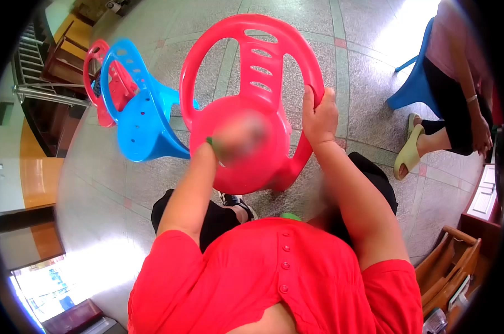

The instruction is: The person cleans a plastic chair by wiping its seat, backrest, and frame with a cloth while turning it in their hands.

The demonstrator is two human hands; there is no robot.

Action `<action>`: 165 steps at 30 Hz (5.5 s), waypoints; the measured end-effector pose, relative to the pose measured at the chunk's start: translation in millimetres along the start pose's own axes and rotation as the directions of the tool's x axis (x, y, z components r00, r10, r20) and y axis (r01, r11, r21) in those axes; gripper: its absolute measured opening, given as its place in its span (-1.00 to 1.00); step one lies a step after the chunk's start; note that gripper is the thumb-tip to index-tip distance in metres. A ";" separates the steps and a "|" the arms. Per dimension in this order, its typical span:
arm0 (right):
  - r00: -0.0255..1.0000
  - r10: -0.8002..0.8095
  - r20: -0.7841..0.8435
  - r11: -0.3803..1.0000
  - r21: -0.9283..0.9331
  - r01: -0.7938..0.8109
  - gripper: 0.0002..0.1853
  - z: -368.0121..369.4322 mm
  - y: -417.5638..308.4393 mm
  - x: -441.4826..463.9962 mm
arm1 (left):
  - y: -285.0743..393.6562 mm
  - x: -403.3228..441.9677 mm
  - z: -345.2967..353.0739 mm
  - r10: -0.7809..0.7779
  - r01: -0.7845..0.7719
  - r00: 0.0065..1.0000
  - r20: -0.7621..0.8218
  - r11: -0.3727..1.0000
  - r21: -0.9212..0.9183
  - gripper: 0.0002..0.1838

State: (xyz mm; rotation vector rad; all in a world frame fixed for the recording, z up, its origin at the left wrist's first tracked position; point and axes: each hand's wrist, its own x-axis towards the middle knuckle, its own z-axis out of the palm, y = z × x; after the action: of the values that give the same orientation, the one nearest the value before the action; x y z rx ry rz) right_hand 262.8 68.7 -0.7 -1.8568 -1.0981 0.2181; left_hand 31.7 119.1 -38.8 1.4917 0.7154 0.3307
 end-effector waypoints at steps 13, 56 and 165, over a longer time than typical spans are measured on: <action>0.995 0.049 0.089 0.999 -0.024 -0.047 -0.62 -2.7 -5.2 -0.5 | 136.1 93.8 -128.2 0.233 0.128 0.658 -0.716 0.902 0.411 -0.60; 0.993 0.100 0.056 0.995 -0.009 -0.100 -0.57 22.3 -8.4 -8.0 | 90.5 123.7 26.2 0.449 -0.080 0.884 -0.129 0.417 0.906 -0.76; 0.947 0.255 0.196 0.940 0.180 -0.290 -0.66 17.8 -15.6 0.9 | -48.1 -44.1 4.0 0.036 0.502 0.850 -0.525 0.244 0.830 -0.28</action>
State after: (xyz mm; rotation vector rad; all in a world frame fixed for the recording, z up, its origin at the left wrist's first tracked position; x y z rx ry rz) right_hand 244.3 83.1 2.1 -1.8208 -0.8872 0.6397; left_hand -10.0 84.7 -75.7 2.4599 1.7517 -0.0943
